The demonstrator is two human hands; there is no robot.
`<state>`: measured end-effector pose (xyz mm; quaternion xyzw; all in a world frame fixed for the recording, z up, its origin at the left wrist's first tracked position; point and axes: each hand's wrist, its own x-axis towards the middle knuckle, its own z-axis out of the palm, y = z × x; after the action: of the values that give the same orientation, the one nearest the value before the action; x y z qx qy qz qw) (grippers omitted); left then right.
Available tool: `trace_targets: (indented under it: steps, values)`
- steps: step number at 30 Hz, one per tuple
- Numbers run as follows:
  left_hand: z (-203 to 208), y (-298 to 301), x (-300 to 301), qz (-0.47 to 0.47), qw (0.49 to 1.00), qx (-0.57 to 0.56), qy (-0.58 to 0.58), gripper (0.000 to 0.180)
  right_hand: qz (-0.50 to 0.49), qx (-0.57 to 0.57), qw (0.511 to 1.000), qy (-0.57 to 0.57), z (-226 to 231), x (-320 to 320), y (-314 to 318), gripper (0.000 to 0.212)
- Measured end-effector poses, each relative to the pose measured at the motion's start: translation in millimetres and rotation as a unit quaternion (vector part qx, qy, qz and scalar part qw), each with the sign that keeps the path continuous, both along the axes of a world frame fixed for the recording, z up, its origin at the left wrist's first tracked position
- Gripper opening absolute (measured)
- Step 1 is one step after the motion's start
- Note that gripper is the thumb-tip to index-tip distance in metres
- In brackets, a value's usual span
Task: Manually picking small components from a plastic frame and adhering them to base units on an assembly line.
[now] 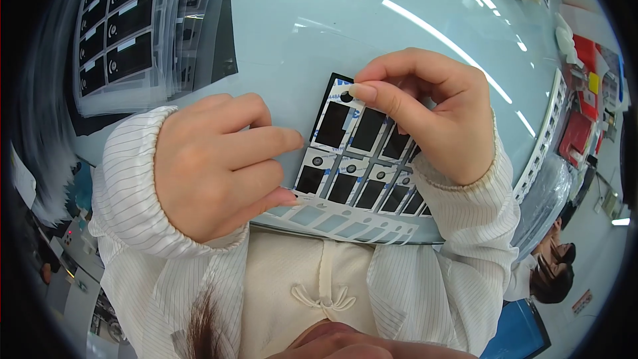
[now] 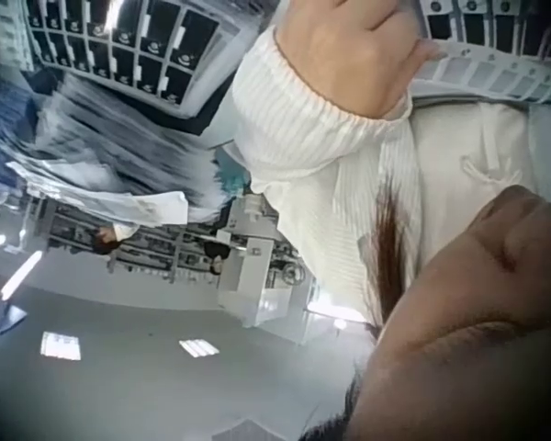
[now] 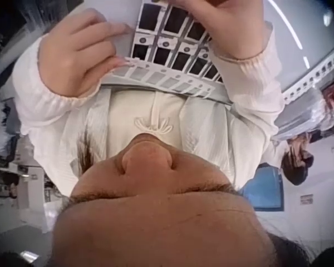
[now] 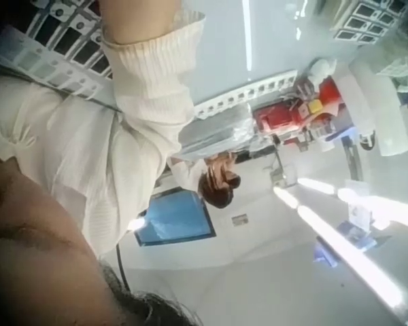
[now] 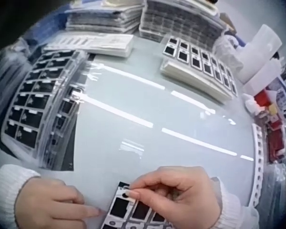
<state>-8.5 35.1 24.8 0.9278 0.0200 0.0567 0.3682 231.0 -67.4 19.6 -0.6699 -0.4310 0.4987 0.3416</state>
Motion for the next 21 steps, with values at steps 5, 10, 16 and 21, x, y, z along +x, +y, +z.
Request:
trace_targets:
  steps: [5, 10, 16, 21]
  values:
    - [0.2, 0.1, 0.6, 0.002, 1.000, -0.002, -0.007, 0.029, 0.013, 0.007, 0.999, -0.031, -0.7, -0.5, 0.3, 0.009]
    - [0.9, 0.3, 1.2, -0.001, 1.000, 0.001, -0.006, 0.030, 0.021, 0.021, 0.999, -0.042, -1.4, -1.5, -0.2, 0.009]
    - [0.8, -0.5, 1.4, -0.001, 1.000, 0.003, -0.006, 0.030, 0.019, 0.023, 0.999, -0.042, -1.9, -1.9, -1.0, 0.009]
    - [-0.3, 0.3, 1.9, -0.005, 1.000, 0.002, -0.001, 0.029, 0.024, 0.029, 0.997, -0.061, -2.6, -1.6, -1.6, 0.009]
